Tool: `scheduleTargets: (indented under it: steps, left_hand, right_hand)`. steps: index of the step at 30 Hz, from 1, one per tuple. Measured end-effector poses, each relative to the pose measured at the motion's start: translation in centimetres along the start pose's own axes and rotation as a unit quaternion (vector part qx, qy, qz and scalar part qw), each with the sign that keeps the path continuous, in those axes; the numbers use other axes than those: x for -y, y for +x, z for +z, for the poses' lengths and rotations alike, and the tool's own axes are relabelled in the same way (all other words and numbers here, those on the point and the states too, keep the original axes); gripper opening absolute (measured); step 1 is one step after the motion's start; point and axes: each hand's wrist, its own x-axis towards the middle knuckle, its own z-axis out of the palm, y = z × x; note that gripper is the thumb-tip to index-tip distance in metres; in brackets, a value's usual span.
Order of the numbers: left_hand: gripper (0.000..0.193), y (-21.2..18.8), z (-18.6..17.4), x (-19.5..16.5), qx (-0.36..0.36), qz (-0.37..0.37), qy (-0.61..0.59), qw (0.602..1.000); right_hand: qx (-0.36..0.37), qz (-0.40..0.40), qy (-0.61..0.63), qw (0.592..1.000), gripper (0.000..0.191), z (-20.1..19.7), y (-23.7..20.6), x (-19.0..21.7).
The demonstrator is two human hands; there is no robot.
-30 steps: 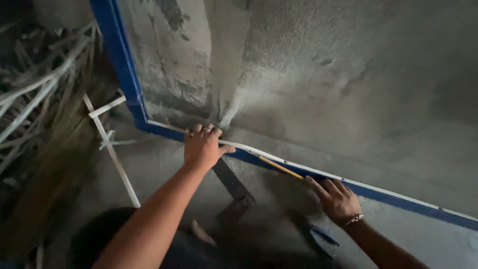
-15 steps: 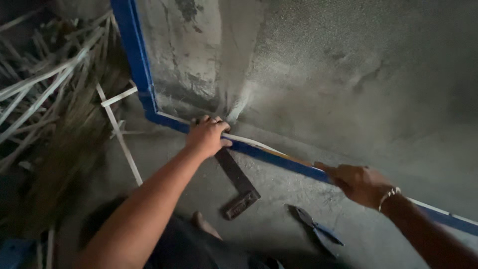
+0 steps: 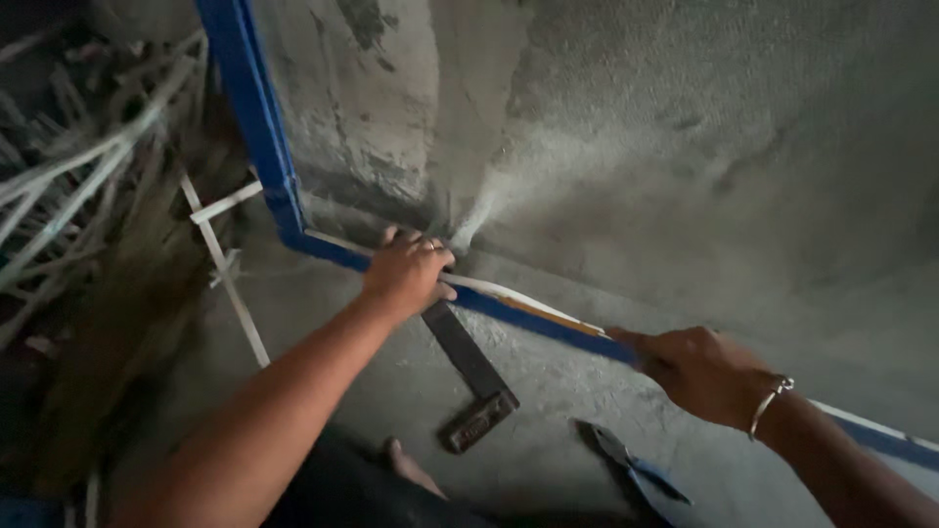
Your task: The person removes white plastic splines from a blue window screen frame using a screwdriver and pliers. They pry the splines out of the frame channel and pull them free, working along the edges of the screen.
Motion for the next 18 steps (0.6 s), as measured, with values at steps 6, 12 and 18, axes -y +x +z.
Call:
scheduleTargets:
  steps: [6, 12, 18]
  left_hand:
    - [0.048, 0.4, -0.5, 0.0, 0.018, -0.004, -0.012, 1.0]
    - [0.049, 0.7, -0.4, 0.0, 0.029, 0.011, -0.004, 1.0]
    - [0.046, 1.0, -0.9, -0.1, 0.094, -0.026, -0.007, 0.995]
  right_hand:
    - [-0.057, -0.04, -0.065, 0.995, 0.039, 4.4, 2.7, -0.7]
    - [-0.025, -0.042, -0.039, 0.998, 0.062, -1.0, 0.2, 3.3]
    - [0.081, 0.021, -0.124, 0.989, 0.045, -11.9, -2.8, 10.8]
